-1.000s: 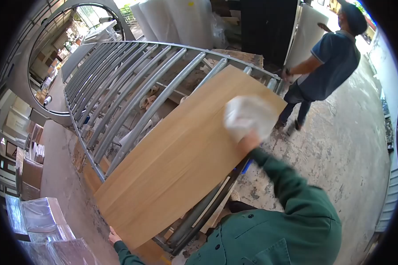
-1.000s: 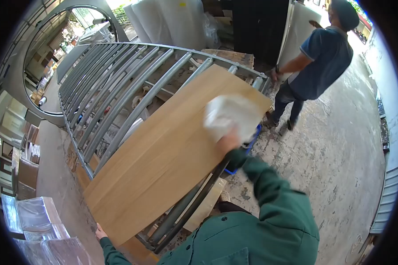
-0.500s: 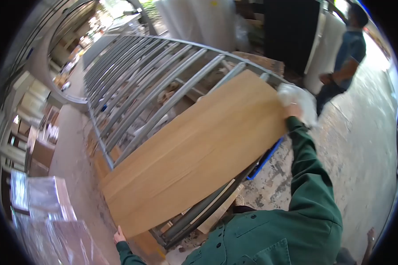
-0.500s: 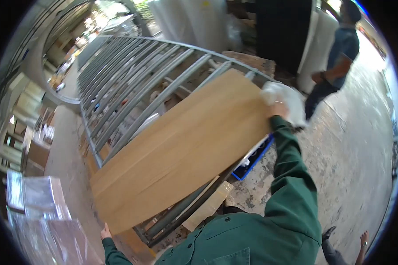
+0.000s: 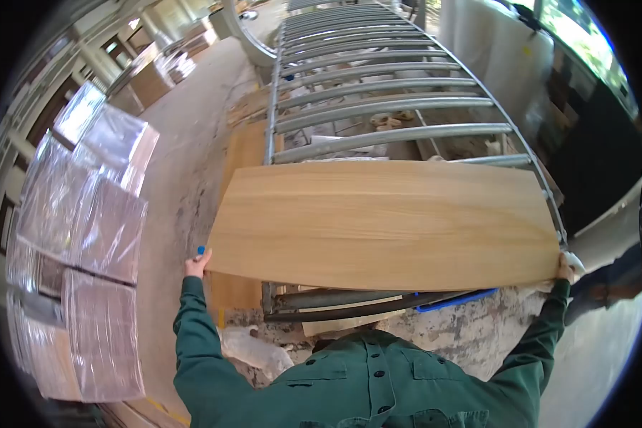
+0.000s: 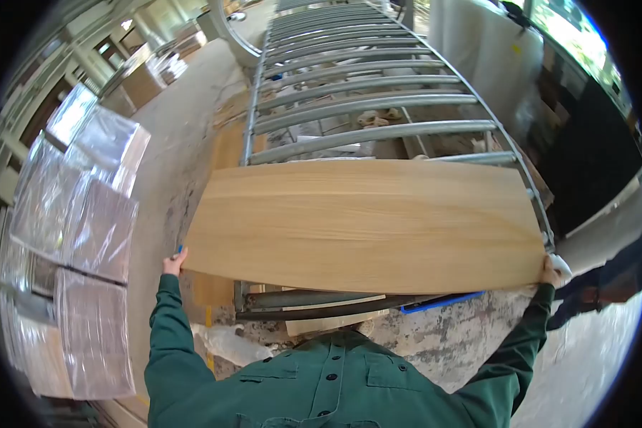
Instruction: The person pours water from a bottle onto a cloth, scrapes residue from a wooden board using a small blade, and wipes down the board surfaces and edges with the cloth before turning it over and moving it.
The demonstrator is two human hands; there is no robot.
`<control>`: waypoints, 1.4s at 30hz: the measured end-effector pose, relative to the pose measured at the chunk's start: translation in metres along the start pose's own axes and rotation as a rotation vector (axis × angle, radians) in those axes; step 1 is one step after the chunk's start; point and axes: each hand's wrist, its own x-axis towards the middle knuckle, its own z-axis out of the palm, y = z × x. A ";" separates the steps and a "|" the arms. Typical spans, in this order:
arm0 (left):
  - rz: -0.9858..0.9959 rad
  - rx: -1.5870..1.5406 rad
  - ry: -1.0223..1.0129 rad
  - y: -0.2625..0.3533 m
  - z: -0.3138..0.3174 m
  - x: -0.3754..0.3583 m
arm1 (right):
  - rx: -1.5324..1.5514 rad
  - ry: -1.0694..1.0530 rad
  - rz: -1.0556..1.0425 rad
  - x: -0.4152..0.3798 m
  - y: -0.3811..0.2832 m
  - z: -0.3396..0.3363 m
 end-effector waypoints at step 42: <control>-0.398 -0.049 -0.138 0.286 -0.116 0.198 | -0.225 -0.322 0.077 0.115 -0.369 -0.063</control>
